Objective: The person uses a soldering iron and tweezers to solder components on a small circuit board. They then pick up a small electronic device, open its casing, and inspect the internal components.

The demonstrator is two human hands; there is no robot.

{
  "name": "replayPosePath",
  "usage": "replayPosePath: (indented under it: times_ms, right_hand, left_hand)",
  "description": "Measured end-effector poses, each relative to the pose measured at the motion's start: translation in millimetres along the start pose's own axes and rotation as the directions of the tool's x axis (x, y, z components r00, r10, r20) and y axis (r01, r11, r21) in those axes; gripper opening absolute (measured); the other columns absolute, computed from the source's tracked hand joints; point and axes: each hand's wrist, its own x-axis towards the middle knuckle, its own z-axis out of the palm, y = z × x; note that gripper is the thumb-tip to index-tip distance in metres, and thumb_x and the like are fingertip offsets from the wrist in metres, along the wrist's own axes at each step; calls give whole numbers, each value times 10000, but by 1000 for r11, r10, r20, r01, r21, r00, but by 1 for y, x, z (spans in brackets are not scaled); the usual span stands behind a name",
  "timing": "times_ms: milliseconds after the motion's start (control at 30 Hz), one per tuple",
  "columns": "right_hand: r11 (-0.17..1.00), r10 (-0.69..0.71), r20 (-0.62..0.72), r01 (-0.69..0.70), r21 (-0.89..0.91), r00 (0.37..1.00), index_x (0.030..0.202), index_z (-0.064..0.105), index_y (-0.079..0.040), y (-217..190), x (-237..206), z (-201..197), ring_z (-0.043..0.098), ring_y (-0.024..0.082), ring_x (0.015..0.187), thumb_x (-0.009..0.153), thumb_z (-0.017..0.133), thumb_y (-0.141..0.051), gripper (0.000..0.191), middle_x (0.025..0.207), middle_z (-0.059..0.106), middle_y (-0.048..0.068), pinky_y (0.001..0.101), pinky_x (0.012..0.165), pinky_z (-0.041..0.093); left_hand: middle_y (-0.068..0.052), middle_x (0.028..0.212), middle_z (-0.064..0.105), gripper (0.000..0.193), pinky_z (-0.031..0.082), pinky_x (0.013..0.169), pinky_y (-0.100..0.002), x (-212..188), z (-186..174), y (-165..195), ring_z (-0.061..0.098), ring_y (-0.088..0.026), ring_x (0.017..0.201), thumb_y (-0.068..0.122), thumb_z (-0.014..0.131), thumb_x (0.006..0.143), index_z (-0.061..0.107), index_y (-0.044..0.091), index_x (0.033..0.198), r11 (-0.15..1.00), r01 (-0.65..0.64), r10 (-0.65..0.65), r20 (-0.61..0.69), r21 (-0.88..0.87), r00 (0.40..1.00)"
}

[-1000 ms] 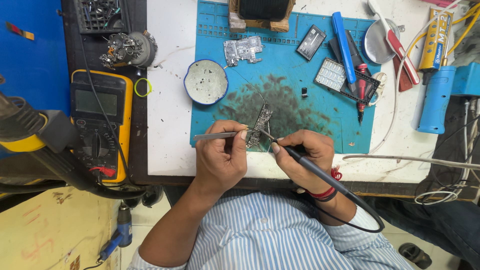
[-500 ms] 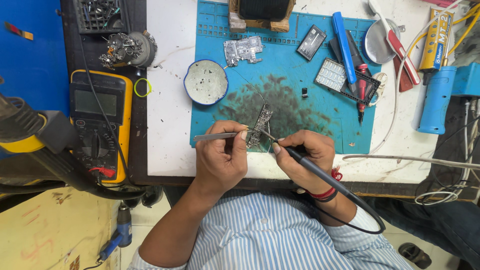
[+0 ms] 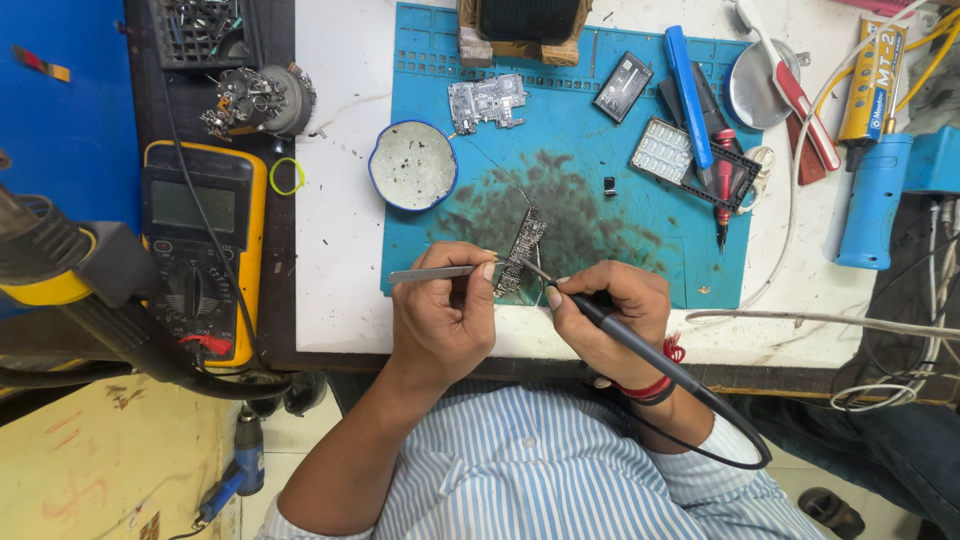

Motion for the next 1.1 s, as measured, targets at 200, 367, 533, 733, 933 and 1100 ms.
replayPosePath:
  times_ms: [200, 367, 533, 733, 933, 1100]
  right_hand:
    - [1000, -11, 8, 11, 3, 1000, 876, 693, -7, 0, 0, 0, 617, 50, 591, 833, 789, -9, 105, 727, 703, 38, 206, 533, 438]
    - [1000, -25, 4, 25, -4, 1000, 889, 701, -3, -1, 1, 1, 626, 54, 605, 832, 790, -6, 105, 743, 709, 42, 207, 543, 448]
    - [999, -40, 6, 40, -6, 999, 899, 705, 2, 0, 1, 1, 631, 55, 611, 834, 791, -8, 108, 748, 711, 43, 207, 545, 450]
    - [998, 21, -16, -19, 65, 1000, 910, 671, -1, 3, -3, 1, 577, 33, 592, 868, 780, -6, 117, 716, 680, 25, 201, 531, 408]
    - [999, -14, 10, 13, 35, 1000, 891, 668, -9, 2, -1, 0, 575, 36, 578, 859, 771, -3, 109, 701, 668, 17, 200, 524, 397]
    - [999, -50, 15, 50, 4, 999, 879, 681, -10, 0, 2, 1, 587, 41, 573, 842, 776, -7, 102, 705, 674, 23, 200, 517, 405]
  left_hand:
    - [-77, 853, 690, 54, 496, 553, -245, 0, 0, -1, 648, -99, 643, -8, 655, 982, 641, -8, 1034, 1000, -11, 12, -5, 6, 1000]
    - [-72, 862, 686, 57, 501, 563, -242, -1, 0, -1, 650, -91, 655, -4, 655, 987, 638, -6, 1042, 1000, -8, 8, -8, -1, 1000]
    - [-67, 821, 678, 55, 471, 525, -242, -1, 0, 0, 616, -88, 607, 1, 662, 972, 647, -6, 1024, 999, 43, -43, -5, 11, 999]
    - [-75, 856, 681, 48, 503, 573, -249, -1, 0, -1, 646, -96, 654, 4, 657, 987, 643, -2, 1033, 1000, 9, -9, -9, 19, 1000]
    - [-79, 849, 684, 55, 508, 576, -254, -1, 0, 0, 657, -103, 659, 6, 656, 985, 643, -6, 1038, 1000, 18, -18, -10, 18, 1000]
    - [-76, 829, 689, 49, 504, 557, -254, 0, 0, 0, 654, -108, 634, 11, 662, 983, 645, -4, 1026, 999, 31, -31, -14, 18, 999]
